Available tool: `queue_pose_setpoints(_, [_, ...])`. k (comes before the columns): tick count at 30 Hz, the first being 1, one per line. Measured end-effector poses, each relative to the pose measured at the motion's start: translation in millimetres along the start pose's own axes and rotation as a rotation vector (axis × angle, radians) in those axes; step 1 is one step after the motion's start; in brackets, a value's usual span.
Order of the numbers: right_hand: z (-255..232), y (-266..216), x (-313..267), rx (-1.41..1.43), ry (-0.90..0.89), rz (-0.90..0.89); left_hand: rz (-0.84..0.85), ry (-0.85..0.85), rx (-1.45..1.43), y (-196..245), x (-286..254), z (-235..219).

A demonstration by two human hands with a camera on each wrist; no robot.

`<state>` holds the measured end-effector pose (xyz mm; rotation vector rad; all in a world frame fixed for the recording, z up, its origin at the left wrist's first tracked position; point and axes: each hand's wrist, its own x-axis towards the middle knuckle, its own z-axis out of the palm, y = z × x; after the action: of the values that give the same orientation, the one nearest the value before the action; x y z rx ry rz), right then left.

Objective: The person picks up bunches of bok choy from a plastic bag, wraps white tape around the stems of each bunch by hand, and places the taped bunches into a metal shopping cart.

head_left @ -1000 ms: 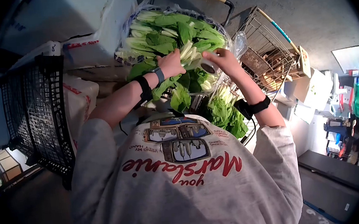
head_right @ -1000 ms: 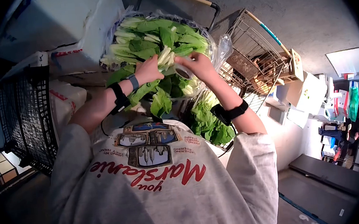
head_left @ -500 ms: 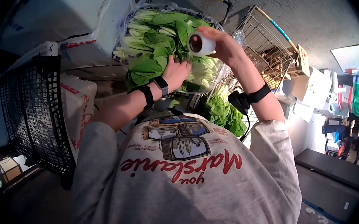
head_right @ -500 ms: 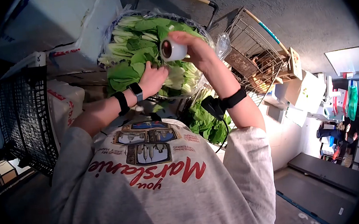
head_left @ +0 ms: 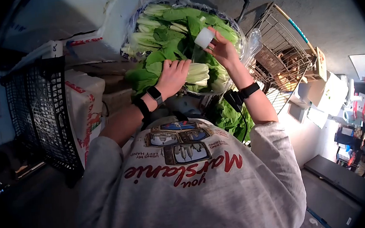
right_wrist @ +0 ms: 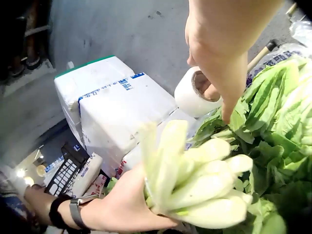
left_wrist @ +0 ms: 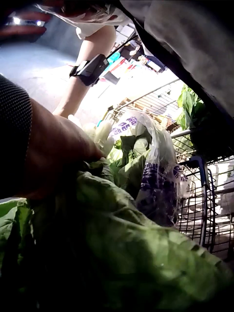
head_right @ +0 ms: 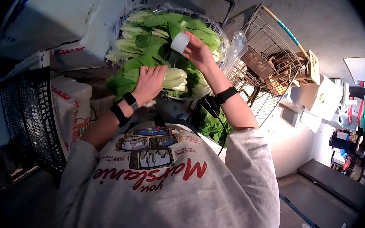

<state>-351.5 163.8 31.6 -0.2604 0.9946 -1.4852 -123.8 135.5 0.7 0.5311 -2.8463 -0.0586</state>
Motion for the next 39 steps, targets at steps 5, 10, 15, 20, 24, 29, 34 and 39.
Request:
queue_pose_setpoints(5, [-7,16,-4,-0.047,-0.156,0.050,-0.078,0.007,-0.131,-5,-12,-25])
queue_pose_setpoints(10, [7,45,-8,-0.307,-0.453,0.089,-0.158,0.081,-0.412,-7,-15,-61])
queue_pose_setpoints(15, [20,44,-18,-0.514,-0.635,-0.032,-0.132,0.034,-0.484,-10,-22,-72])
queue_pose_setpoints(20, [26,56,-39,-0.724,-0.524,-0.234,-0.184,-0.026,-0.509,-18,-19,-84])
queue_pose_setpoints(24, [11,61,-44,-1.099,-0.257,-0.504,-0.218,-0.130,-0.820,-37,-17,-71])
queue_pose_setpoints(29, [11,65,-100,-1.236,-0.118,-0.346,-0.531,-0.064,-1.149,-53,0,-67])
queue_pose_setpoints(34, [40,30,-113,-1.248,-0.314,-0.247,-0.395,-0.115,-1.003,-77,28,0])
queue_pose_setpoints(39, [41,1,-87,-0.715,-0.280,-0.002,-0.204,-0.230,-0.354,-17,55,30])
